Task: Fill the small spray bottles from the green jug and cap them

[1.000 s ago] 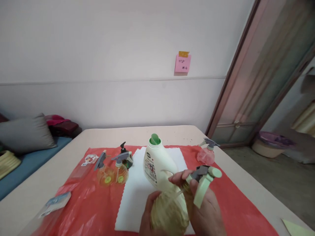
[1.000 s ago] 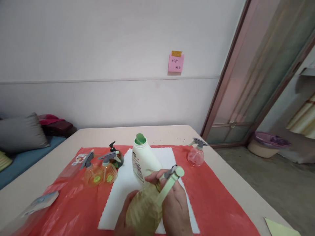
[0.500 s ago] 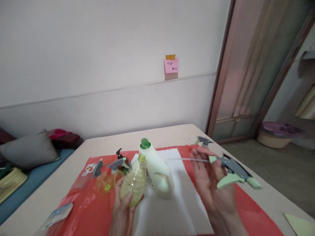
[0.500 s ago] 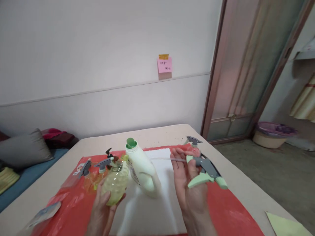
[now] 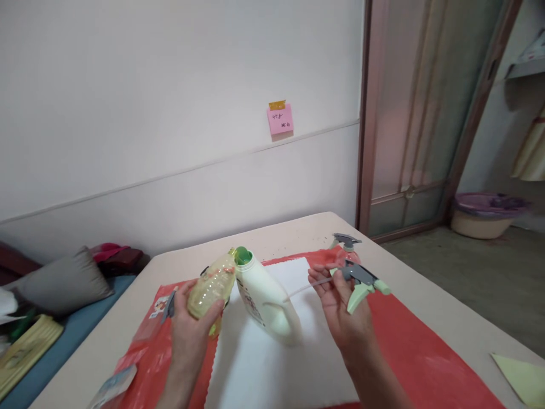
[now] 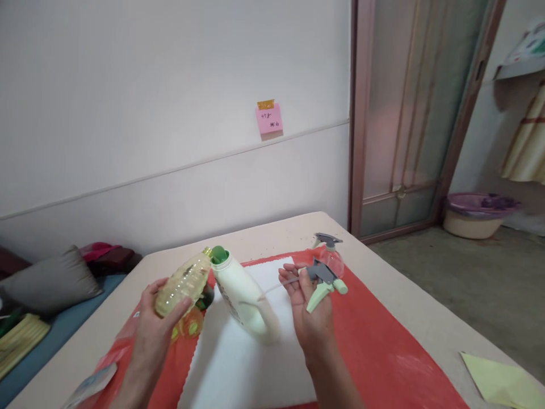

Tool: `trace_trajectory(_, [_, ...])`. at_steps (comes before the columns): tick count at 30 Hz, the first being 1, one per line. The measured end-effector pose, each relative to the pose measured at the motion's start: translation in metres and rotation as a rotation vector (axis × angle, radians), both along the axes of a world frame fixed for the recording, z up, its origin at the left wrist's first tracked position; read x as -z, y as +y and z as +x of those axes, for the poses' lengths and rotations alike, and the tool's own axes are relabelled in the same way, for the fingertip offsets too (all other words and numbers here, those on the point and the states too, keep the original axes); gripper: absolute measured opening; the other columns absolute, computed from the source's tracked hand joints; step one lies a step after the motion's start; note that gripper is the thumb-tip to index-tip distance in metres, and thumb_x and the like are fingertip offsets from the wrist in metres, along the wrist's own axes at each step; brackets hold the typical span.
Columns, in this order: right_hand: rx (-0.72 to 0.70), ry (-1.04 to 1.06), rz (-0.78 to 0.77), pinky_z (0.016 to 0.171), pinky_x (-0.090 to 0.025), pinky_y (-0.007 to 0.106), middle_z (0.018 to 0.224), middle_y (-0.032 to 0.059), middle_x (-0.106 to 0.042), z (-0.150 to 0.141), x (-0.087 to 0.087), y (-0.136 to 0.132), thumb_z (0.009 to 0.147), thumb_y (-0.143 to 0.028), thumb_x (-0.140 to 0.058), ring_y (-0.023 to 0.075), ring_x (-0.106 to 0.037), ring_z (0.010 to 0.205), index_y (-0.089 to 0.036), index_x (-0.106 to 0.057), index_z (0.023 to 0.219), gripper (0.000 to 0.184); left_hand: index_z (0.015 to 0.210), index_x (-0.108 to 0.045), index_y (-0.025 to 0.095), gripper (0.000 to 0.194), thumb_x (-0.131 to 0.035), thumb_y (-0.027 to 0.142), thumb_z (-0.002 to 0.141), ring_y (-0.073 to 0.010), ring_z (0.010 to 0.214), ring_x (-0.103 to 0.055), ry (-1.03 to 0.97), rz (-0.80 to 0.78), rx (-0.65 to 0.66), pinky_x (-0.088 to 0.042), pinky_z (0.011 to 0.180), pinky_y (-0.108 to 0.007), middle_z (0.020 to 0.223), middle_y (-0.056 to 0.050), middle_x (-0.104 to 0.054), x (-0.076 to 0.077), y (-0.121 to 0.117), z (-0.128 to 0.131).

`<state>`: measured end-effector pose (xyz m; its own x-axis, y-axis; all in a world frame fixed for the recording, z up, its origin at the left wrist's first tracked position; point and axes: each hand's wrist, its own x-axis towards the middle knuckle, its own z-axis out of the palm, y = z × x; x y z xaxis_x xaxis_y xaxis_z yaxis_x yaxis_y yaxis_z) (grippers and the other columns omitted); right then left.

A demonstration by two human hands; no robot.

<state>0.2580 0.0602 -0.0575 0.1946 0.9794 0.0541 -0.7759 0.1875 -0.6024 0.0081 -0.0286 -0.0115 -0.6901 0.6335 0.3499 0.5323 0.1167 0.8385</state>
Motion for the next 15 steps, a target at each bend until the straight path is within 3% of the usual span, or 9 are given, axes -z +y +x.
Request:
trace_trajectory(9, [-0.002,-0.049,0.019,0.088,-0.060,0.042,0.098,0.0022,-0.074,0.003,0.006,0.001,0.080,-0.050,-0.082,0.0196,-0.073,0.085,-0.024,-0.067,0.098,0.035,0.131,-0.054,0.030,0.069,-0.075,0.055,0.070,-0.0293,0.105,-0.066,0.081,-0.079,-0.007,-0.051,0.088,-0.039,0.124,-0.007,-0.067,-0.026,-0.004,0.018])
trace_trajectory(15, [-0.001,-0.062,0.030,0.085,-0.060,0.040,0.100,0.0029,-0.074,0.003,0.006,0.000,0.081,-0.051,-0.081,0.0188,-0.072,0.084,-0.023,-0.067,0.098,0.035,0.133,-0.055,0.032,0.069,-0.074,0.056,0.071,-0.0316,0.112,-0.066,0.169,-0.136,-0.027,-0.050,0.096,-0.043,0.128,-0.006,-0.066,-0.030,-0.003,0.018])
